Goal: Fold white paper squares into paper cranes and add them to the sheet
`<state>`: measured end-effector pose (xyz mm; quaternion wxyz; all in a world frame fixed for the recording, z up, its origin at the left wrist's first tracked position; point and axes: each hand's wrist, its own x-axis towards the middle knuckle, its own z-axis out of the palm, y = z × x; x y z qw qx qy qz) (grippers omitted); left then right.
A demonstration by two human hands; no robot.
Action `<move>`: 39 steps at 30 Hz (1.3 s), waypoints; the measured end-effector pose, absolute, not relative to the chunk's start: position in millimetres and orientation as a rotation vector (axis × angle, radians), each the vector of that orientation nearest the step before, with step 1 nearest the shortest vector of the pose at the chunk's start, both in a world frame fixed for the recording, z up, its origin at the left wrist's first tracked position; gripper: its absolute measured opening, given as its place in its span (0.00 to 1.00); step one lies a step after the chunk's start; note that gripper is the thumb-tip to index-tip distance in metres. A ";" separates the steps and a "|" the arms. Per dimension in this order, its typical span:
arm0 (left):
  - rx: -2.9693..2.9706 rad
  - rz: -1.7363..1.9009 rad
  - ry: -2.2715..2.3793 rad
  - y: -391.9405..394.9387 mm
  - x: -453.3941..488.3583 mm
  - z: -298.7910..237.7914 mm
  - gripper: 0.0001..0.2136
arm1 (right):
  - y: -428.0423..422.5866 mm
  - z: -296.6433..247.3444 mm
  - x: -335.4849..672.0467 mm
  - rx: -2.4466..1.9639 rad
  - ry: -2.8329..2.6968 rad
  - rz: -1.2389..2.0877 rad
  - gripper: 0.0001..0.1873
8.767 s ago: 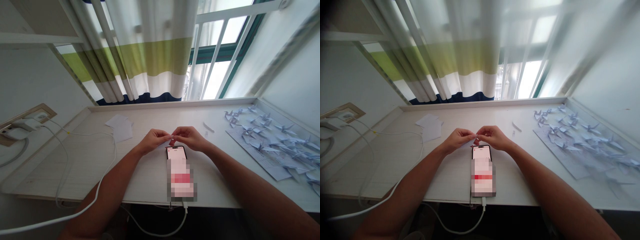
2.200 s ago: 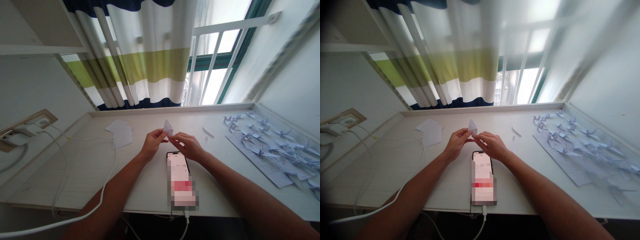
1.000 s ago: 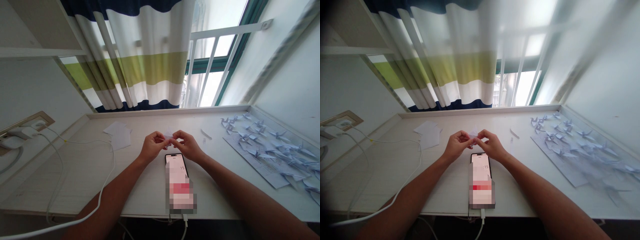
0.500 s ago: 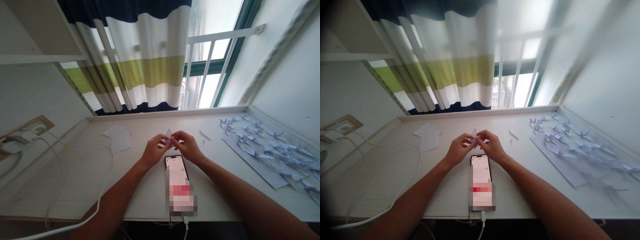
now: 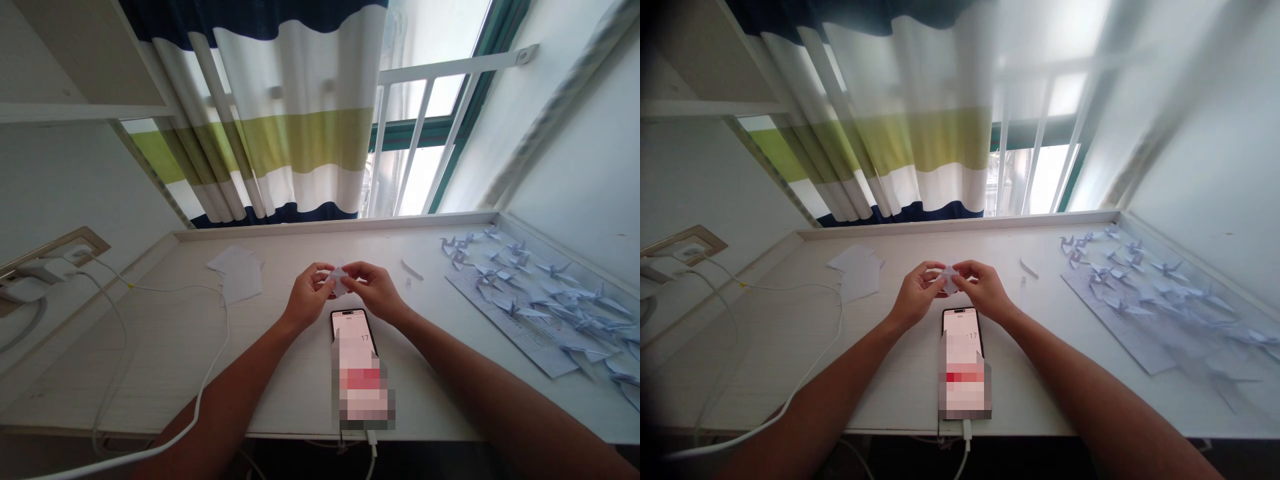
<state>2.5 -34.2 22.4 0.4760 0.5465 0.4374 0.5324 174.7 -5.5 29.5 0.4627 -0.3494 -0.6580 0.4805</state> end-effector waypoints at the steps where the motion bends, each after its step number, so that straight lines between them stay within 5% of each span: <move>1: 1.331 1.307 1.065 -34.3 2.4 22.7 0.19 | -6.1 30.4 174.5 -0.861 -1.609 1.181 0.19; 15: 1.134 1.335 0.987 -37.1 3.4 31.0 0.14 | -10.7 35.7 176.3 -0.775 -1.695 1.057 0.08; 39: 1.098 1.351 1.027 -38.0 1.6 33.2 0.11 | -10.9 41.7 179.2 -0.761 -1.539 1.298 0.13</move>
